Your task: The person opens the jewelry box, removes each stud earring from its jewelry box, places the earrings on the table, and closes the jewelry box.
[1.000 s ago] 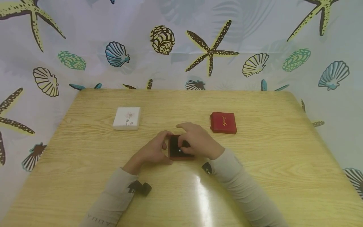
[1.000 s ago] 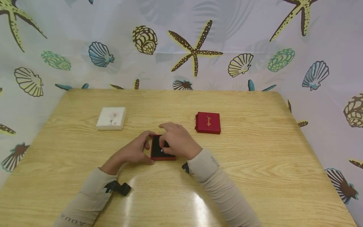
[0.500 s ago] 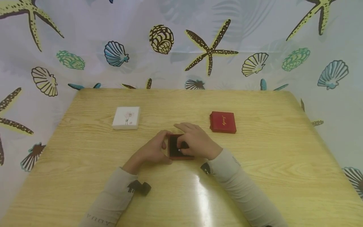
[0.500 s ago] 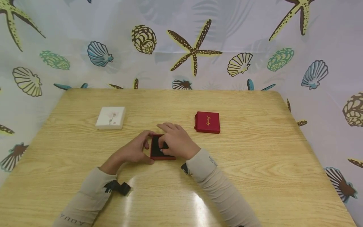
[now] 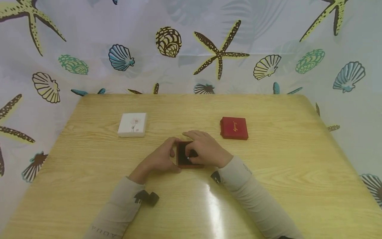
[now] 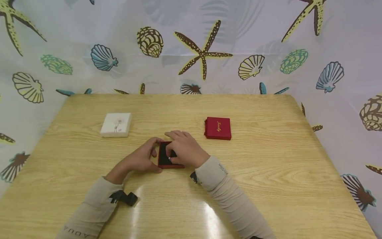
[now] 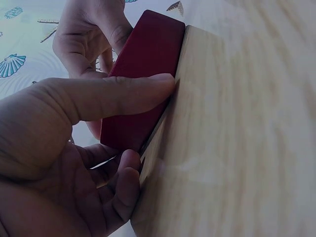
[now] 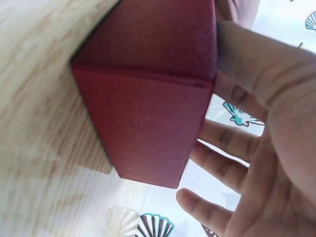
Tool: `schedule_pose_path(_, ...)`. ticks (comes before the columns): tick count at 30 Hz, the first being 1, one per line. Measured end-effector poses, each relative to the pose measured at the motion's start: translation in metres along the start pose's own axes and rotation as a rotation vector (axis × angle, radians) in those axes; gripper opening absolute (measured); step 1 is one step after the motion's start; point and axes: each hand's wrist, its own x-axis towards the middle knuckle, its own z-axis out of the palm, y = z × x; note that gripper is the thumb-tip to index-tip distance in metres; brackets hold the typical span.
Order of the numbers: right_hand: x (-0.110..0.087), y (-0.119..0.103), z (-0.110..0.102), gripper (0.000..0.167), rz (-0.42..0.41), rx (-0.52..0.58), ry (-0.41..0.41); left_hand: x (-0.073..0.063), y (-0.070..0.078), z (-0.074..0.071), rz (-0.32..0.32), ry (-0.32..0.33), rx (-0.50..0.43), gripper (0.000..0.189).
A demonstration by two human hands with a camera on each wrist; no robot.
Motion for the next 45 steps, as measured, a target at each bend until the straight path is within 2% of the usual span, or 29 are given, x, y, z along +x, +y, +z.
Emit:
schedule_pose_path(18,0.001,0.001,-0.001,0.007,0.006,0.008,-0.006,0.0,-0.001,0.0,0.013,0.009,-0.015,0.092)
schedule_pose_path(27,0.001,0.005,-0.004,0.007,-0.013,0.022,0.03,0.0,-0.001,0.0,0.029,0.017,-0.018,0.091)
schedule_pose_path(34,-0.007,0.015,-0.007,0.006,-0.033,0.005,0.102,0.002,-0.005,0.006,0.023,0.011,-0.045,0.091)
schedule_pose_path(39,-0.01,0.022,-0.013,0.006,0.0,0.03,0.115,0.001,-0.004,0.008,0.009,0.024,-0.048,0.092)
schedule_pose_path(45,-0.012,0.03,-0.024,0.005,0.04,0.075,0.132,0.001,-0.003,0.005,0.021,0.053,-0.031,0.091)
